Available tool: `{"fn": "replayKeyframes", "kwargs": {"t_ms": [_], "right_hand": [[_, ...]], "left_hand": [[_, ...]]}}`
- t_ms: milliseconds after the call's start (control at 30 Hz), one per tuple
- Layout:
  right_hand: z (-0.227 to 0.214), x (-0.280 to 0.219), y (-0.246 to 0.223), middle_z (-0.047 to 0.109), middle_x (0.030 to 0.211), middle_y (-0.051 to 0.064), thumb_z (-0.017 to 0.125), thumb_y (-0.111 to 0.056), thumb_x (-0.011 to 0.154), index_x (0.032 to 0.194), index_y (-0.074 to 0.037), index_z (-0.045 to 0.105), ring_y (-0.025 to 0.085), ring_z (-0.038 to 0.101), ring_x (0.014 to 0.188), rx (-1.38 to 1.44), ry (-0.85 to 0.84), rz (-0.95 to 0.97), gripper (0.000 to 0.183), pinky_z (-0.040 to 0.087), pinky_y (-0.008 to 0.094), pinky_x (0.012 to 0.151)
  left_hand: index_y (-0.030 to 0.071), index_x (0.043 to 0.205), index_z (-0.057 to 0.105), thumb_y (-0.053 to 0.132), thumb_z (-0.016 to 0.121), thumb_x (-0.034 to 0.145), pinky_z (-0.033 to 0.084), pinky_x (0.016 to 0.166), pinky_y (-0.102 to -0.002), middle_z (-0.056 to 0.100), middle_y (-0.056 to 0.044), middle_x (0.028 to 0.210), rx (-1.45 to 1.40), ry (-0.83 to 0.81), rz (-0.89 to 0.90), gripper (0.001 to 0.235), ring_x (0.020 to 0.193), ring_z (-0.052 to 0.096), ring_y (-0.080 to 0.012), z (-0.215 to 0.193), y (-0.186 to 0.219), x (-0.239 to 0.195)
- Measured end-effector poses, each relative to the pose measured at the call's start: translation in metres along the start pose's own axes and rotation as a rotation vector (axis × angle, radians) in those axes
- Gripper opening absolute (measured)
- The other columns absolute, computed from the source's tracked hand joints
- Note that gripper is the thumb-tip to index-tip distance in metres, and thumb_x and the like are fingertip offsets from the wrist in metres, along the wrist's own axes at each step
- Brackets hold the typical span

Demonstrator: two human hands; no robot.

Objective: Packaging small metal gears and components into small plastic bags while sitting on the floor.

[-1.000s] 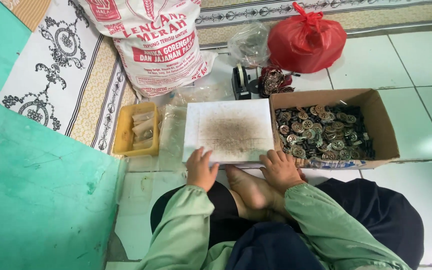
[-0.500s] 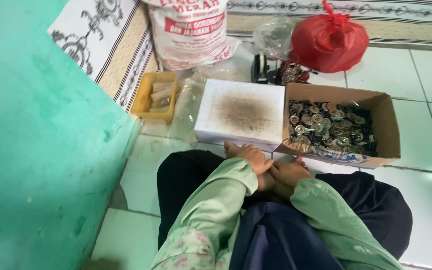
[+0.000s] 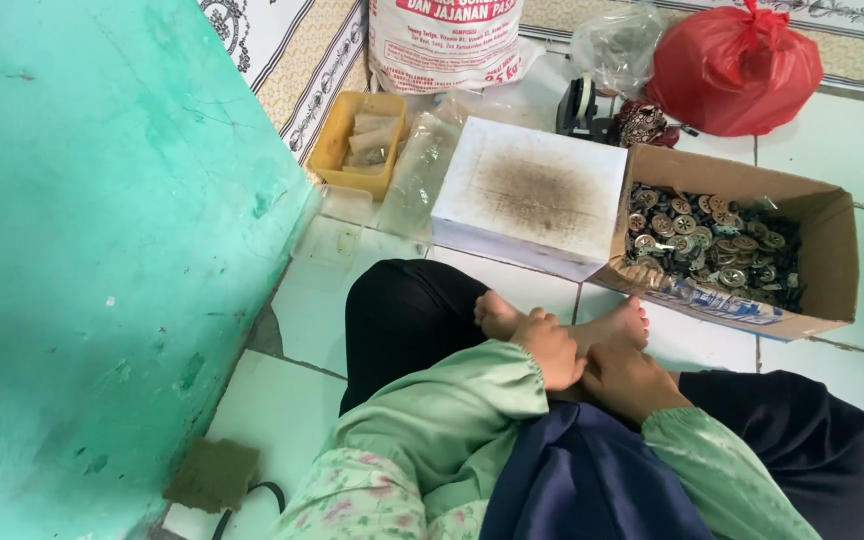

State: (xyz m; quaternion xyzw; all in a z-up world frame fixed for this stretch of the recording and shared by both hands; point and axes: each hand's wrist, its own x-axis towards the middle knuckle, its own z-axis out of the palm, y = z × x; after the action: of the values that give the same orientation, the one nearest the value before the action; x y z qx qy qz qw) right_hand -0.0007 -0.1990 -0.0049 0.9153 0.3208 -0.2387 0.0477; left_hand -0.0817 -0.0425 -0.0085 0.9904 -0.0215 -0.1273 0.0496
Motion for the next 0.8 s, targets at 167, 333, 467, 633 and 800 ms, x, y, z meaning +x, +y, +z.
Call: {"fn": "replayKeyframes", "kwargs": {"t_ms": [167, 333, 467, 633, 800], "right_hand": [[0.046, 0.014, 0.014, 0.068, 0.104, 0.005, 0.039, -0.072, 0.093, 0.116, -0.026, 0.062, 0.027, 0.069, 0.108, -0.144, 0.212, -0.305, 0.056, 0.059, 0.040, 0.095], [0.051, 0.042, 0.008, 0.067, 0.095, 0.006, 0.039, -0.070, 0.095, 0.110, -0.018, 0.063, 0.028, 0.069, 0.101, -0.155, 0.303, -0.396, 0.059, 0.058, 0.044, 0.091], [-0.008, 0.053, 0.012, 0.071, 0.115, 0.008, 0.042, -0.066, 0.099, 0.129, -0.023, 0.062, 0.030, 0.068, 0.115, 0.022, -0.052, -0.364, 0.056, 0.057, 0.045, 0.099], [-0.091, 0.083, 0.087, 0.071, 0.131, 0.011, 0.054, -0.055, 0.095, 0.140, -0.025, 0.059, 0.032, 0.062, 0.130, 0.133, -0.160, -0.235, 0.055, 0.052, 0.048, 0.111], [-0.067, 0.124, 0.179, 0.076, 0.115, 0.003, 0.057, -0.042, 0.100, 0.129, -0.025, 0.070, 0.027, 0.069, 0.116, 0.370, 0.216, 0.102, 0.036, 0.058, 0.043, 0.097]], "left_hand": [[0.009, 0.094, 0.075, 0.058, 0.030, 0.092, 0.035, 0.101, -0.052, 0.076, -0.013, 0.098, -0.111, 0.054, -0.022, 0.067, 0.104, 0.063, -0.0334, 0.043, -0.016, -0.015], [0.010, 0.089, 0.073, 0.058, 0.036, 0.090, 0.039, 0.096, -0.053, 0.075, -0.011, 0.091, -0.132, 0.168, -0.022, 0.060, 0.100, 0.064, -0.0330, 0.050, -0.041, -0.006], [0.009, 0.073, 0.068, 0.052, 0.051, 0.091, 0.047, 0.076, -0.051, 0.064, -0.012, 0.079, -0.187, 0.385, 0.068, 0.050, 0.083, 0.063, -0.0360, 0.032, -0.063, 0.007], [0.012, 0.078, 0.068, 0.051, 0.059, 0.088, 0.049, 0.067, -0.048, 0.059, -0.009, 0.087, -0.153, 0.408, 0.085, 0.041, 0.082, 0.062, -0.0342, 0.033, -0.067, 0.033], [0.016, 0.109, 0.069, 0.042, 0.061, 0.093, 0.047, 0.091, -0.050, 0.060, -0.007, 0.116, -0.252, 0.187, 0.170, 0.032, 0.115, 0.059, -0.0340, -0.001, -0.051, 0.075]]}}
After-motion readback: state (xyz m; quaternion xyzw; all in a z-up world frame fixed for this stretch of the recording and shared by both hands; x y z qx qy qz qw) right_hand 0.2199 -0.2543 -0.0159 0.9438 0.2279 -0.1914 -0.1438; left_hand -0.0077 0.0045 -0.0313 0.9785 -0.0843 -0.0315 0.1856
